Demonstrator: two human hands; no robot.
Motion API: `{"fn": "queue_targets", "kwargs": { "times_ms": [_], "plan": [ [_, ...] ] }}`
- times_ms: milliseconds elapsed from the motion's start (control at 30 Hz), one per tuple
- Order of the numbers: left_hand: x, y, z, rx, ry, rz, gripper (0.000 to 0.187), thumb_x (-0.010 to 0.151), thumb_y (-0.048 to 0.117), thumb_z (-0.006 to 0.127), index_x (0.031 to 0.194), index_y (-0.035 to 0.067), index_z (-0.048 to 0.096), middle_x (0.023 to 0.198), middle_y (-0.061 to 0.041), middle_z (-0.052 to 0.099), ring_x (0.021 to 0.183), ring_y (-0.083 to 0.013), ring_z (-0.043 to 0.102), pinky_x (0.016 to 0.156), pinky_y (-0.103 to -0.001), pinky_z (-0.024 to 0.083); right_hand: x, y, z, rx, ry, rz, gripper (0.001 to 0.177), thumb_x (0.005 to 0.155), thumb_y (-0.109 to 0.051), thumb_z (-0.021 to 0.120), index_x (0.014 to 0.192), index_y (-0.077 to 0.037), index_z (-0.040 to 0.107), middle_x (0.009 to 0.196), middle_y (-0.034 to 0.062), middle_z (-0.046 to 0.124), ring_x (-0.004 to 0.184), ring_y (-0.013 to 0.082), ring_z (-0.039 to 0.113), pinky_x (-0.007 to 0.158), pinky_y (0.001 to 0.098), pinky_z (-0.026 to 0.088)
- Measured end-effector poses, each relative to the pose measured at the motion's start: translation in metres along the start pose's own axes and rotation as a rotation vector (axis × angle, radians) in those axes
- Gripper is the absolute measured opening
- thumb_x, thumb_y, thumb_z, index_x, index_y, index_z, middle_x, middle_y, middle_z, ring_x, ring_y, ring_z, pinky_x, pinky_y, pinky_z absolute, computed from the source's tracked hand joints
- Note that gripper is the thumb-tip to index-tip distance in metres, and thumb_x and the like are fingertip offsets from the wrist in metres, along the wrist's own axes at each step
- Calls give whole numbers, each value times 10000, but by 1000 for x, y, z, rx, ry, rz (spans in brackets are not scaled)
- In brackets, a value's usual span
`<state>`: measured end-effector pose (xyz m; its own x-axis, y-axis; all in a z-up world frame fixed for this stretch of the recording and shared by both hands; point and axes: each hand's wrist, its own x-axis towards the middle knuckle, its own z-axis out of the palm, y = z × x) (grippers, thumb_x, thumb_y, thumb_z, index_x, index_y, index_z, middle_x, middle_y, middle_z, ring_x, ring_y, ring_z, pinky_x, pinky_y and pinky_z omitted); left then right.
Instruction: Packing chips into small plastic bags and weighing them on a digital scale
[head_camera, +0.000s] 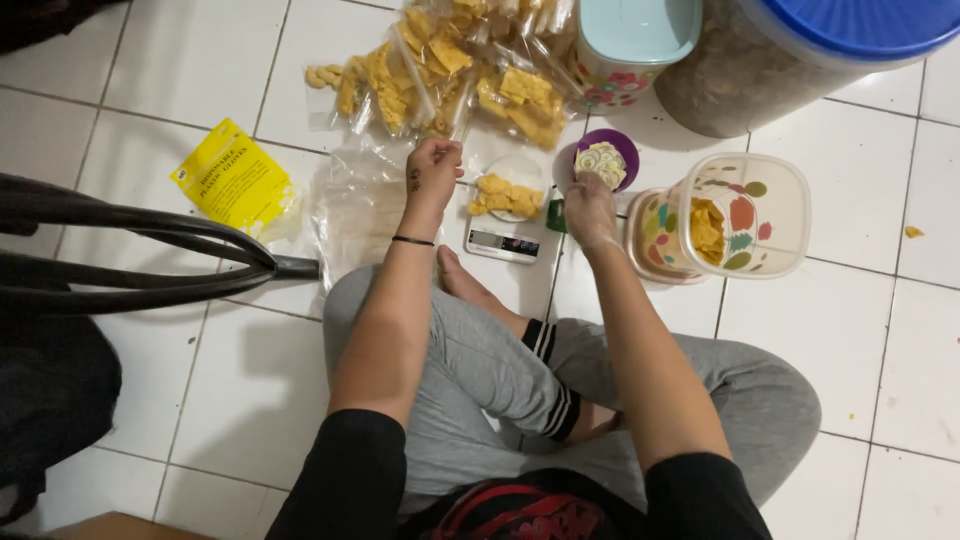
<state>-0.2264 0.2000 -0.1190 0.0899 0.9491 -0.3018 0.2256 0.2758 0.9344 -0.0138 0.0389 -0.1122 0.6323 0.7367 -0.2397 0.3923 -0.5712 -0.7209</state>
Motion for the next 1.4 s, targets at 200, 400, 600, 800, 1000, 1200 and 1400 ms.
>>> {"fn": "queue_targets", "kwargs": {
  "times_ms": [200,400,600,800,1000,1200,1400],
  "plan": [
    [-14,17,0,57,24,89,178,881,258,680,988,133,747,810,-39,698,707,-162,746,642,-269,579,-50,21,-39,-192,-185,-161,272,1003,-221,504,1138,-250,738,963,22,777,1038,285,710,917,467,537],
    [-27,18,3,194,-31,127,151,886,257,650,973,190,754,845,-34,721,721,-170,752,709,-301,588,-95,55,-59,-81,-240,52,217,1018,-179,576,1158,-190,741,977,27,778,928,168,752,809,347,568],
    [-29,10,15,344,-66,172,143,879,303,657,955,233,756,902,-50,743,944,-284,740,842,-386,565,-92,31,-40,-187,-230,-93,229,1005,-100,608,1200,-88,728,998,169,759,1003,351,732,875,466,558],
    [-35,15,16,420,-91,165,159,888,335,664,968,230,753,916,-46,760,963,-277,736,863,-388,565,-86,35,-34,-288,-301,-98,212,998,-204,603,1171,-193,726,947,105,776,1000,346,729,886,495,574],
    [-37,12,23,441,-105,172,159,879,352,666,952,236,746,872,-33,756,903,-262,740,831,-392,566,-86,32,-33,-280,-271,-154,218,971,-213,635,1158,-173,738,1006,126,774,973,356,732,887,496,578],
    [-36,15,23,454,-120,169,170,885,371,663,954,237,742,874,-27,761,907,-258,744,824,-385,569,-94,-21,-41,-93,-134,-150,344,968,-198,678,1279,-51,679,1186,207,723,995,366,718,891,525,563],
    [-41,25,21,456,-106,133,172,882,367,661,956,232,736,898,-44,757,957,-282,736,841,-403,570,-42,-49,-6,-60,-8,-127,472,958,-402,694,1195,3,650,1146,295,681,1065,468,673,908,590,545]
  ]
}}
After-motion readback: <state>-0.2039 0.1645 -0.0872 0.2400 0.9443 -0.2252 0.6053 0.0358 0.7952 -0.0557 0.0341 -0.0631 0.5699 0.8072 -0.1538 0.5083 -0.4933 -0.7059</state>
